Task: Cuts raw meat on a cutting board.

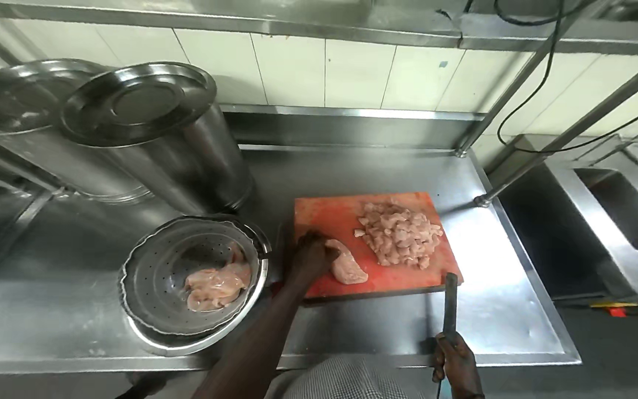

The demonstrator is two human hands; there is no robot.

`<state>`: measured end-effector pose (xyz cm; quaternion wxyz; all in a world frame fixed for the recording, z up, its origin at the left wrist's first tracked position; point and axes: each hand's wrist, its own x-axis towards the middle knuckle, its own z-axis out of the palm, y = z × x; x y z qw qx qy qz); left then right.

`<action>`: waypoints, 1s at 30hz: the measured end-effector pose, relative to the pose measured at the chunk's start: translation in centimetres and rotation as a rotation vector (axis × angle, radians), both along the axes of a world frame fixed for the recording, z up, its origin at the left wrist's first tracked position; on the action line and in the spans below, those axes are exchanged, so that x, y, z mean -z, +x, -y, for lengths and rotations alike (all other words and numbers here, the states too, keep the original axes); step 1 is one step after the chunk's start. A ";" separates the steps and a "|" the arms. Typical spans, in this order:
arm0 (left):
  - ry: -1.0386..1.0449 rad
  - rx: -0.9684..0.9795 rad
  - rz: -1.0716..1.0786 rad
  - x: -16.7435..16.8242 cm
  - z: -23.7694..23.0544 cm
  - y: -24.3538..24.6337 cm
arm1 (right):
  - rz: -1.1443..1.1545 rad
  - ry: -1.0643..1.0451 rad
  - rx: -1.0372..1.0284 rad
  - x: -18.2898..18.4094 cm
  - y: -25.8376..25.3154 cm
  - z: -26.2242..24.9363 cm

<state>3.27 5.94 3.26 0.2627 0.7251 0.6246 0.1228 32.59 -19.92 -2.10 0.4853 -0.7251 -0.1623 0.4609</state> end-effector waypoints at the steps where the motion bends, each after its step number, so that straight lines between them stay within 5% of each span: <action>1: -0.058 0.029 0.032 -0.6 -0.4 0.3 | 0.011 -0.003 -0.011 -0.2 -0.1 0.0; 5: -0.186 0.167 0.234 -2.6 -0.3 1.4 | 0.053 0.031 -0.073 -1.7 -1.1 0.0; 9: -0.130 0.019 0.431 -3.3 1.0 0.7 | 0.059 0.144 -0.254 -4.1 -2.6 -1.2; 15: 0.205 -0.101 0.357 2.6 1.5 -1.8 | 0.411 -0.088 -0.740 -6.1 -5.8 -6.8; 20: 0.298 -0.080 0.366 3.8 2.6 -1.6 | 0.754 -0.299 -1.047 -8.7 -9.9 -11.9; 30: 0.147 -0.005 0.156 3.2 2.1 -1.4 | 0.896 -0.460 -1.181 -9.1 -13.8 -14.5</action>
